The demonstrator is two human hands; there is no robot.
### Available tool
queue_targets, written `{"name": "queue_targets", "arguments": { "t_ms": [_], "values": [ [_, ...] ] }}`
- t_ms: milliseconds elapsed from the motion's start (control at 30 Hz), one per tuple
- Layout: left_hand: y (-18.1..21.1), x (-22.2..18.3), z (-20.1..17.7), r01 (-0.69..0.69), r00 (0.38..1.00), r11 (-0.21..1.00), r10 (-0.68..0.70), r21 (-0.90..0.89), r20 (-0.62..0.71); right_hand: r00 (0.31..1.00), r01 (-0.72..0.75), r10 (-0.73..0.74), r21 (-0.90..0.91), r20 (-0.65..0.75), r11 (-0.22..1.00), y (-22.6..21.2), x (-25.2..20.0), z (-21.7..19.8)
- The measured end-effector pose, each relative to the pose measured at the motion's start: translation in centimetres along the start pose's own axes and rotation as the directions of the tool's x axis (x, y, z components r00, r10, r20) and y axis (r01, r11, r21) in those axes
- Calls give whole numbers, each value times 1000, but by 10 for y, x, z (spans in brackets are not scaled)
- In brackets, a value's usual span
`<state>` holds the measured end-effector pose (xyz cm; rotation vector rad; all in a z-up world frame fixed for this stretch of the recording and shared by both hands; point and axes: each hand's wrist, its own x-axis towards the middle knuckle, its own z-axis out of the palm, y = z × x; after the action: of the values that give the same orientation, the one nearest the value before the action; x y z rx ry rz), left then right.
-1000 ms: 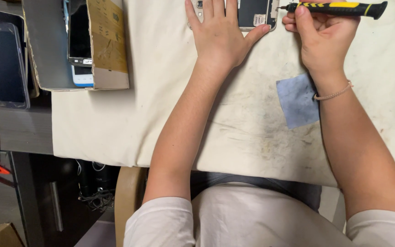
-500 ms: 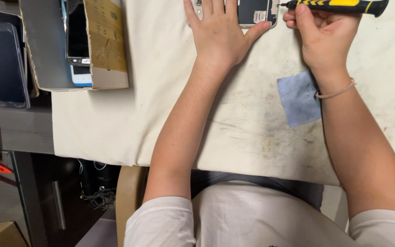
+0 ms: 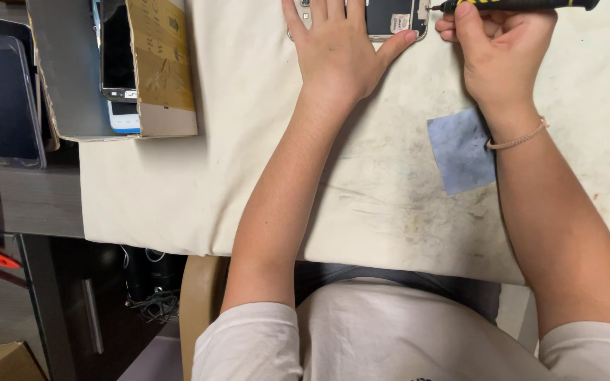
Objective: A person is using a precision screwdriver to install small screws into the internal frame of a smartphone during a repair process.
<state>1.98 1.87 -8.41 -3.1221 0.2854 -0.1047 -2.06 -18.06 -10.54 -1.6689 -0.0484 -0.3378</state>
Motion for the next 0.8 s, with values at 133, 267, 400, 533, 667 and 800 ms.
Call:
{"name": "queue_targets", "arguments": {
  "t_ms": [133,267,400,533,667,800],
  "values": [
    [0,0,-1,2,1000,1000,-3,23,26,1000,-13,12,-42,-20,999,-1,1,0],
    [-1,-1,2,-1,999,1000,1,-7,-44,999,-37,36,-13,-26,999,0,1,0],
    [0,0,6,4,999,1000,-5,-26,-46,997,-55,55,6,-46,998,0,3,2],
    [-1,0,8,-11,988,999,3,-52,-157,998,-56,56,8,-38,998,-10,6,6],
    [0,-1,5,3,999,1000,-3,-21,-33,999,-51,51,-83,2,995,-15,9,7],
    [0,-1,9,-1,994,1000,-1,-19,-114,997,-58,65,-147,38,987,-11,15,6]
  ]
}}
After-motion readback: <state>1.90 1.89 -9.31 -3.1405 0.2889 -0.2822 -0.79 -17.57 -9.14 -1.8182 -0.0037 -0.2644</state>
